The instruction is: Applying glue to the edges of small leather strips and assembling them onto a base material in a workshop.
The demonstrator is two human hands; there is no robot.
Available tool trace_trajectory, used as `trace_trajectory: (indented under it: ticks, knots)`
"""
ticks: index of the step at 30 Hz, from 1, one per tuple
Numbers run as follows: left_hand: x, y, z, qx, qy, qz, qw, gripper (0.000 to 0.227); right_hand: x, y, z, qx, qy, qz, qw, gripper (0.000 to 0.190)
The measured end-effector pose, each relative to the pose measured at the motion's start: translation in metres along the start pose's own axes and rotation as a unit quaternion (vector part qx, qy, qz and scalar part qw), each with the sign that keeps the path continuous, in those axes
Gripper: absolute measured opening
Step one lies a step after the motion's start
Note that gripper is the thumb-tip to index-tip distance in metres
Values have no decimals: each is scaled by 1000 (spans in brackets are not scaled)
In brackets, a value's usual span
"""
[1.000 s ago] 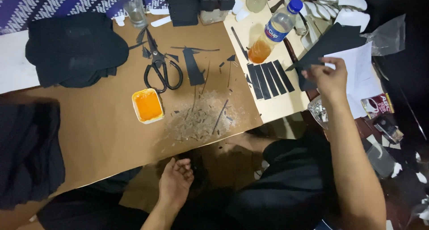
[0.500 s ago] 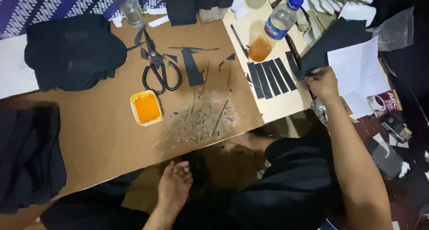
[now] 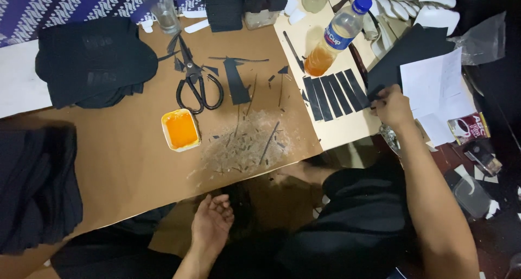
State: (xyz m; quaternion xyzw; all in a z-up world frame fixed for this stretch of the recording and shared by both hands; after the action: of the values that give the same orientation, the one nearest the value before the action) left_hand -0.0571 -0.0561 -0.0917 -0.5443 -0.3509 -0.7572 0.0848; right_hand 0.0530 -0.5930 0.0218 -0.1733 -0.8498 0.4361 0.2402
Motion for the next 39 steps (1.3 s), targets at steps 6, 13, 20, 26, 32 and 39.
trace_trajectory:
  ticks: [6, 13, 20, 26, 32, 39]
  knots:
    - [8, 5, 5, 5, 0, 5, 1000, 47, 8, -2, 0, 48, -61, 56, 995, 24]
    - [35, 12, 7, -22, 50, 20, 998, 43, 96, 17, -111, 17, -311, 243, 919, 14]
    - [59, 21, 57, -219, 293, 38, 930, 34, 178, 117, -266, 77, -549, 69, 829, 39]
    - [58, 0, 111, -229, 384, 128, 885, 48, 180, 187, -313, 139, -616, 117, 767, 53]
    - [51, -24, 116, -249, 457, 73, 851, 24, 177, 231, -351, 232, -558, -17, 797, 62]
    - [66, -22, 111, -334, 421, 123, 834, 24, 186, 229, -344, 125, -615, 111, 771, 46]
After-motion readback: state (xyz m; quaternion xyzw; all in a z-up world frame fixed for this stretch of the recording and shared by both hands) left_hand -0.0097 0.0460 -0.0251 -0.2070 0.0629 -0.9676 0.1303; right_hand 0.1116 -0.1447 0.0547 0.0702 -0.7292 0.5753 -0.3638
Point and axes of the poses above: each hand's wrist, its own x-axis away from the middle knuckle, its own y-axis out of the palm, z = x × y, the point moved 2 cm from there along -x, towards the middle knuckle, and after that the axes turned 7 degrees about -y, right-handed, at the moved point
